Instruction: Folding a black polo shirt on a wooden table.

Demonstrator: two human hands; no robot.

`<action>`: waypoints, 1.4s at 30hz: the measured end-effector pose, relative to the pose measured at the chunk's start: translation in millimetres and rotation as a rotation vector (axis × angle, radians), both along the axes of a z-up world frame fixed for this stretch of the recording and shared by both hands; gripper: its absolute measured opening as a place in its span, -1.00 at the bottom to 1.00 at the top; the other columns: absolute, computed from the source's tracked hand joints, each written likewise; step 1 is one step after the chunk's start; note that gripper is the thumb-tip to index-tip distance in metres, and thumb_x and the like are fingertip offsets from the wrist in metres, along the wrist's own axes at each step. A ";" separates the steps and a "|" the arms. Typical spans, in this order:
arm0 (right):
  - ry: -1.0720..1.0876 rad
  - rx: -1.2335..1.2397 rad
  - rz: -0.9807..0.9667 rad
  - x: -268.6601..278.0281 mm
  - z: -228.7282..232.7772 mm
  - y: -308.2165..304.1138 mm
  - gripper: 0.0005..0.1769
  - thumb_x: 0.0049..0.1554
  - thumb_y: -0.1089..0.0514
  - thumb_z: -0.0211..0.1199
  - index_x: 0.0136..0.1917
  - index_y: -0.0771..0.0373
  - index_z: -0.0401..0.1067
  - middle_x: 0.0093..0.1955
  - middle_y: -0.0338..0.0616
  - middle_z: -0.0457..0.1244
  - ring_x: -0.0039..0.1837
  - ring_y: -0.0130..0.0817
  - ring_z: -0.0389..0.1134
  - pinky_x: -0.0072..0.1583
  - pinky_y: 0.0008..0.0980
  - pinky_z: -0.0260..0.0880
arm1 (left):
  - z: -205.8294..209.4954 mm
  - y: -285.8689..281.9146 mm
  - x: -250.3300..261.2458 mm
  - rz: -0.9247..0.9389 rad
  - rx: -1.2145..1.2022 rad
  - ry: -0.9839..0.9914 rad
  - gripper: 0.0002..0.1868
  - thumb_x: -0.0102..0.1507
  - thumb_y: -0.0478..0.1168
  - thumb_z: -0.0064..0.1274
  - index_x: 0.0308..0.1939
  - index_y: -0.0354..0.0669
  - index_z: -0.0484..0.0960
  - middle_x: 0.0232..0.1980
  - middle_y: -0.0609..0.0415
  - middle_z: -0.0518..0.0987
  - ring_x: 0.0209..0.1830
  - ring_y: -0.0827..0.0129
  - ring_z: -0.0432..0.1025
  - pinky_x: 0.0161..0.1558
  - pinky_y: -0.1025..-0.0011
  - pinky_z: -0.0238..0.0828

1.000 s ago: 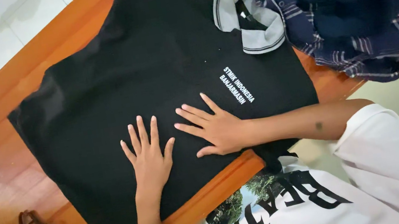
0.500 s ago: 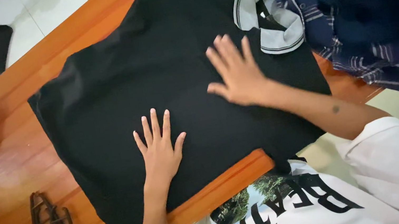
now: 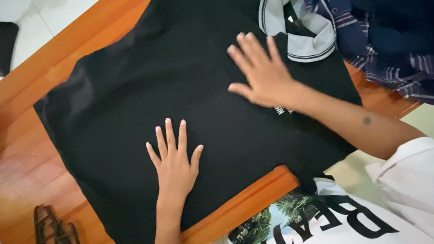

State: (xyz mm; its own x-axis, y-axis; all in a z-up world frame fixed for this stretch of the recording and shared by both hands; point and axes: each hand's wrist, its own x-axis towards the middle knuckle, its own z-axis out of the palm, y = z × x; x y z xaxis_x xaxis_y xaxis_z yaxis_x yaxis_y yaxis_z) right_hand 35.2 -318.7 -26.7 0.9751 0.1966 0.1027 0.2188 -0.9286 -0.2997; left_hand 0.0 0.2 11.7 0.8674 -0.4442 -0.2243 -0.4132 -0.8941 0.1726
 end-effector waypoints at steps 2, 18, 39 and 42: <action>0.011 0.026 -0.083 6.6 1.7 -8.2 0.00 0.30 -0.39 0.01 0.70 0.29 -0.12 0.70 0.39 -0.26 0.70 0.31 -0.30 0.53 0.48 -0.44 | -0.7 1.1 0.8 0.002 0.007 -0.002 -0.26 0.44 0.24 -0.33 0.65 0.15 -0.06 0.69 -0.10 -0.13 0.66 -0.10 -0.26 0.46 -0.36 -0.37; -0.015 -0.119 0.611 -54.5 4.3 66.3 -0.16 0.22 -0.46 -0.04 0.57 0.08 0.17 0.64 0.05 0.01 0.69 -0.08 -0.06 0.60 0.24 -0.36 | -48.6 -8.1 -13.9 -0.173 -0.138 -0.291 -0.11 0.35 0.45 -0.39 0.64 0.11 0.00 0.69 -0.04 -0.02 0.69 0.13 -0.11 0.54 -0.26 -0.38; -0.124 0.441 0.354 -33.4 32.6 39.4 -0.85 0.21 0.50 0.32 0.08 0.49 0.53 0.20 0.21 0.37 0.12 -0.09 0.40 0.13 -0.26 0.41 | -45.2 -11.1 -32.1 -0.121 -0.225 -0.343 -0.09 0.27 0.38 0.13 0.53 0.01 0.24 0.61 -0.10 0.06 0.65 0.03 -0.07 0.44 -0.44 -0.17; -0.121 0.447 0.338 -38.2 39.1 41.7 -0.85 0.23 0.50 0.31 0.09 0.49 0.54 0.19 0.20 0.37 0.13 -0.08 0.40 0.15 -0.25 0.39 | -51.0 -30.5 -56.1 -0.291 -0.230 -0.321 -0.12 0.34 0.43 -0.04 0.58 0.08 0.19 0.67 -0.02 0.01 0.70 0.16 -0.16 0.54 -0.36 -0.30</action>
